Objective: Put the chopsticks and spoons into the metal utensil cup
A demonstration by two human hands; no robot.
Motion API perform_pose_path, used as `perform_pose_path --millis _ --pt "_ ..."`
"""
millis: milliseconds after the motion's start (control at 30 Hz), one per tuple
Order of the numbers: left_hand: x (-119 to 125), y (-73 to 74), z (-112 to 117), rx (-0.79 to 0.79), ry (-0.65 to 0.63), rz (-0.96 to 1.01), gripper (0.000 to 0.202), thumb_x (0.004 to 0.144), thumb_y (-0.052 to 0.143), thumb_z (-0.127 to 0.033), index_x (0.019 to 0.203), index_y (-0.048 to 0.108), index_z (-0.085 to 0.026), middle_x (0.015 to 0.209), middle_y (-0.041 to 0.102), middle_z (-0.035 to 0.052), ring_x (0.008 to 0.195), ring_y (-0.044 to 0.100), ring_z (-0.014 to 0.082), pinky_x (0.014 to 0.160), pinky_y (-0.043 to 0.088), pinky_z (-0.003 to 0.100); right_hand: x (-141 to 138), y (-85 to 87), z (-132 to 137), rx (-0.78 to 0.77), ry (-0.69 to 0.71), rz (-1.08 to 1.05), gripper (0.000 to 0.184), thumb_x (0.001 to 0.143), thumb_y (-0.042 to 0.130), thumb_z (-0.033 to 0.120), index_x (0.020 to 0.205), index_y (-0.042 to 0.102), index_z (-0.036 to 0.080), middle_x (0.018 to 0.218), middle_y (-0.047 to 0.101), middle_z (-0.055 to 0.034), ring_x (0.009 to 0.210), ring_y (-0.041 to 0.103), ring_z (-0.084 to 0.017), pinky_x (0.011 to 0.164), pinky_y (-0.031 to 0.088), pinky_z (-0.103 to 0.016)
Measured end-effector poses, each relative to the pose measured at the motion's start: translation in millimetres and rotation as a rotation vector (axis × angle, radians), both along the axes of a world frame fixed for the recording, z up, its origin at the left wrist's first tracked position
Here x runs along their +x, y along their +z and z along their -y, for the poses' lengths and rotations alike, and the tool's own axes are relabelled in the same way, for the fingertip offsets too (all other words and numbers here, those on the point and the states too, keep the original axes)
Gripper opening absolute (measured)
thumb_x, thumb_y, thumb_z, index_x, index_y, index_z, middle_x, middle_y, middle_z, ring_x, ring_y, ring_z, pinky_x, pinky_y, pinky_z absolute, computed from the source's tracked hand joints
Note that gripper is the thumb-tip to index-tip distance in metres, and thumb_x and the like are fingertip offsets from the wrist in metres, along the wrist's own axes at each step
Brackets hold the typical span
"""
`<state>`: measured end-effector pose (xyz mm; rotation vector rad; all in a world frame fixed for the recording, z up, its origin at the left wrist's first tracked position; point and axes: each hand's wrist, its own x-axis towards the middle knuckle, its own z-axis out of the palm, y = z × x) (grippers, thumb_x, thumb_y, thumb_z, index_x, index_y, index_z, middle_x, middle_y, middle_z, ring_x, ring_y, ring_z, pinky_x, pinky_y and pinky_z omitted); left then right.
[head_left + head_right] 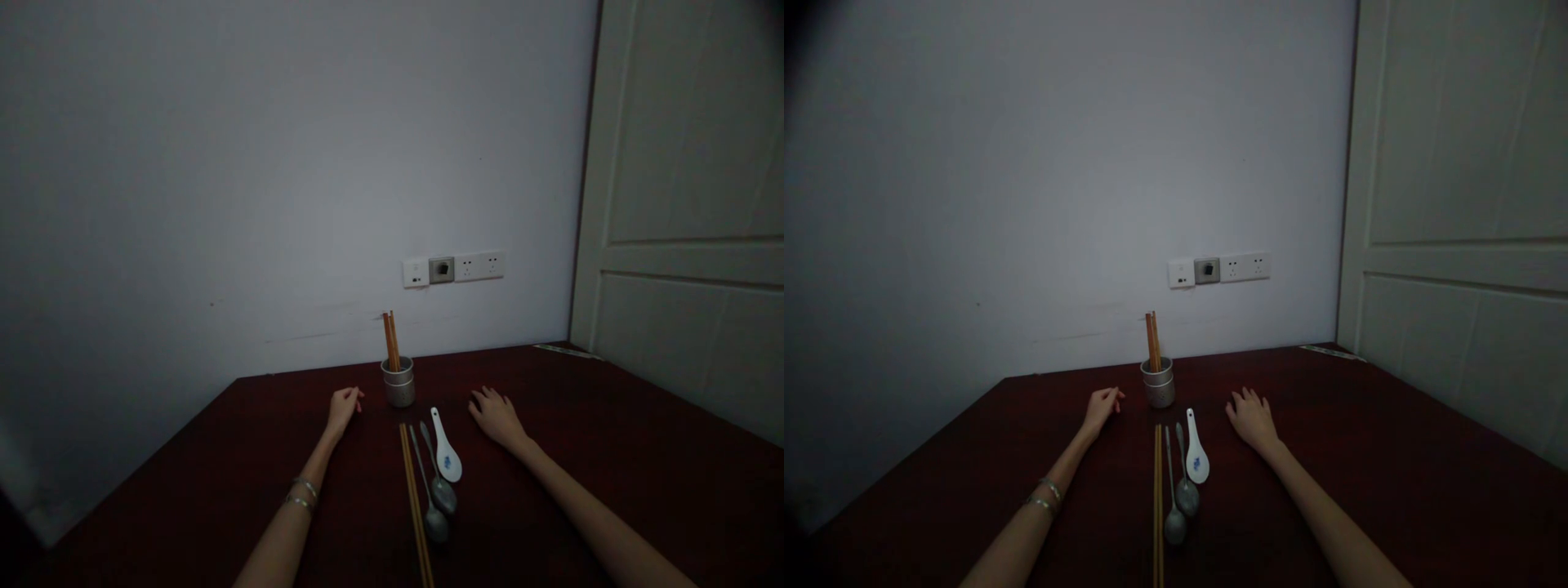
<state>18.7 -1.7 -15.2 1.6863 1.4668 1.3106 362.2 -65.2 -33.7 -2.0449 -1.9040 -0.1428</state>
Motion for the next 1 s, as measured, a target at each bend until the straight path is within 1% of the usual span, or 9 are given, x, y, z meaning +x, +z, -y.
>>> perform_pose_path --millis 133,300,367,467,567,633,800,900,1000 --pt "-2 1.7 1 -0.033 -0.016 -0.032 0.04 0.071 0.042 -0.045 0.066 0.061 -0.011 0.041 0.049 -0.0011 0.041 0.041 0.0097 0.044 0.028 0.02 0 0.7 1 0.011 0.002 -0.021 0.048 0.085 0.03 0.036 0.121 0.051 0.012 0.13 0.045 -0.0158 0.122 0.036 -0.028 0.099 0.023 -0.044" --pt "-3 11.5 9 -0.183 -0.005 -0.07 0.035 0.07 0.043 -0.041 0.061 0.061 -0.012 0.041 0.049 -0.0013 0.037 0.036 0.0078 0.043 0.026 0.02 0 2.5 3 0.027 -0.002 -0.04 0.047 0.084 0.032 0.036 0.119 0.053 0.014 0.129 0.046 -0.0152 0.122 0.036 -0.027 0.098 0.023 -0.044" --pt "-1 18.7 19 -0.253 -0.068 -0.165 0.036 0.07 0.045 -0.041 0.056 0.061 -0.012 0.038 0.048 -0.0011 0.036 0.034 0.0073 0.042 0.025 0.02 0 2.6 2 0.019 -0.003 -0.043 0.047 0.084 0.032 0.036 0.12 0.052 0.013 0.129 0.046 -0.0152 0.122 0.036 -0.027 0.098 0.023 -0.044" --pt "8 31.0 40 -0.324 -0.222 -0.329 0.038 0.069 0.049 -0.043 0.049 0.06 -0.013 0.037 0.048 -0.0004 0.035 0.034 0.0073 0.042 0.025 0.02 0 2.6 2 0.01 0.001 -0.042 0.048 0.084 0.032 0.036 0.121 0.051 0.012 0.13 0.045 -0.0155 0.122 0.036 -0.028 0.099 0.022 -0.044" --pt "23 41.1 63 -0.329 -0.359 -0.442 0.041 0.069 0.049 -0.047 0.048 0.059 -0.013 0.037 0.049 0.0005 0.037 0.037 0.0081 0.042 0.027 0.02 0 3.5 3 -0.005 -0.001 -0.043 0.048 0.084 0.032 0.036 0.122 0.05 0.012 0.131 0.043 -0.0159 0.123 0.034 -0.028 0.099 0.022 -0.045" --pt "34 44.8 77 -0.324 -0.383 -0.511 0.041 0.068 0.05 -0.048 0.048 0.059 -0.013 0.039 0.051 0.0014 0.039 0.041 0.0093 0.042 0.028 0.02 -1 4.6 4 -0.023 -0.001 -0.043 0.048 0.085 0.032 0.036 0.122 0.049 0.012 0.132 0.042 -0.0159 0.124 0.033 -0.028 0.099 0.022 -0.045" --pt "61 43.9 101 -0.294 -0.277 -0.71 0.031 0.067 0.052 -0.042 0.054 0.061 -0.014 0.049 0.059 0.0052 0.049 0.053 0.0159 0.045 0.034 0.022 -2 6.2 6 -0.035 0.002 -0.039 0.048 0.085 0.032 0.035 0.122 0.049 0.012 0.132 0.042 -0.0158 0.124 0.033 -0.027 0.099 0.022 -0.044" --pt "73 40.1 110 -0.247 -0.162 -0.807 0.029 0.066 0.052 -0.041 0.064 0.064 -0.015 0.066 0.066 0.0093 0.062 0.061 0.0216 0.052 0.04 0.026 -2 5.9 7 -0.016 -0.001 -0.028 0.047 0.085 0.032 0.034 0.121 0.051 0.012 0.131 0.043 -0.0158 0.123 0.035 -0.027 0.099 0.023 -0.044" --pt "82 37.5 116 -0.216 -0.081 -0.876 0.033 0.067 0.05 -0.044 0.074 0.065 -0.015 0.082 0.067 0.013 0.076 0.063 0.0268 0.06 0.044 0.029 -2 5.2 6 -0.003 -0.001 -0.024 0.047 0.085 0.032 0.035 0.121 0.051 0.012 0.131 0.044 -0.0156 0.123 0.035 -0.027 0.099 0.023 -0.044"
